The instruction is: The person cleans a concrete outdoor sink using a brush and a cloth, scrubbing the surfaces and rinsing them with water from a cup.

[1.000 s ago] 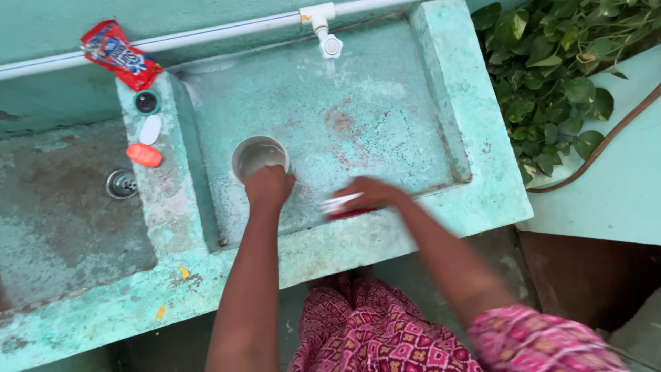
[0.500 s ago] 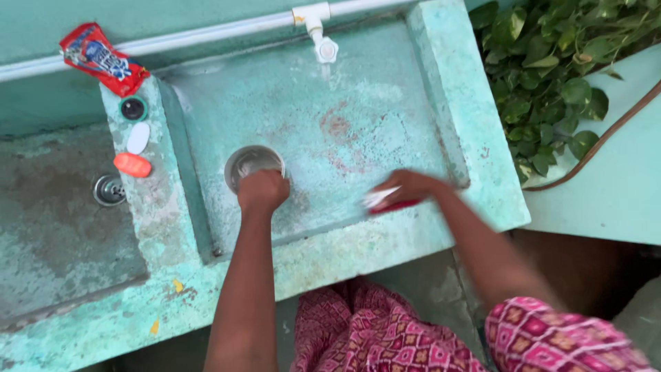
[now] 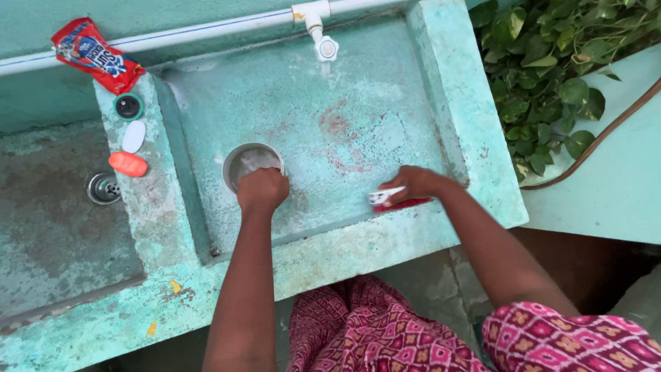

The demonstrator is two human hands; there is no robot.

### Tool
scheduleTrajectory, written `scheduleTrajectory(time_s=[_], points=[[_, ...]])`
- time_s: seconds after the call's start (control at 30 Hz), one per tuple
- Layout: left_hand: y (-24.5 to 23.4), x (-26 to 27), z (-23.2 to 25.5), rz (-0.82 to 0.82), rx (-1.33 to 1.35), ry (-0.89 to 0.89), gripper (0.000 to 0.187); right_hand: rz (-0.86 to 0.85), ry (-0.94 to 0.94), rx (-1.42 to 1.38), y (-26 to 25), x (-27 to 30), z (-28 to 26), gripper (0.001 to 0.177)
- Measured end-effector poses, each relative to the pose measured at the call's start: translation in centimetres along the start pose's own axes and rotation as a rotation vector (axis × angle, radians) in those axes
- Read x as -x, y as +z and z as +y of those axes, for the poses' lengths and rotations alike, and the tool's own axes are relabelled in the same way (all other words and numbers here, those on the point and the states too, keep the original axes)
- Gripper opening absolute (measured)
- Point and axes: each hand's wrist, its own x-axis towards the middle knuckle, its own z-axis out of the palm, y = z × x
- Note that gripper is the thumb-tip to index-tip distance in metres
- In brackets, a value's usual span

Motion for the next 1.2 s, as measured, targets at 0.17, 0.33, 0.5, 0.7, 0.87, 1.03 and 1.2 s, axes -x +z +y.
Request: scheduleTrajectory(time_s=[0.17,0.33,0.5,0.7,0.87,1.03,1.2], points=[[0.4,0.1,-0.1,0.045,-0.004,0.016,0.038,0.096,-0.213,0.046,7.3,-6.6,-10.2,0.065],[0.0,-0.1,-0.1,0.041,0.005,0.019,0.036,0.327,-0.613,-0.007,7.7,-7.3,-10.8,0.065],[-0.2,0.0,0.0,0.019,0.029,0.011,0.039,0.012,-0.109,0.006,-1.2,2.3,1.8,0.069],[-0.2,-0.4,-0.1,-0.008,0.021,-0.001,0.042,0.168,-0.279,-0.067,4.3,-1.4,-2.3,0.056],[-1.5,0.4,0.4,-0.031,-0.048,0.022,0.044,0.396,-0.498,-0.071,9.1,-6.2,-8.5,0.059],[-1.1,0.8,-0.1,-0.066,0.076,0.016,0.065,0.205,-0.171,0.146,2.8,0.1,1.8,0.066],[7.7,-7.8,-6.8,0.218,0.537,-0.035,0.056,0.300,0.169,-0.021,2.1,2.6,2.5,0.066]])
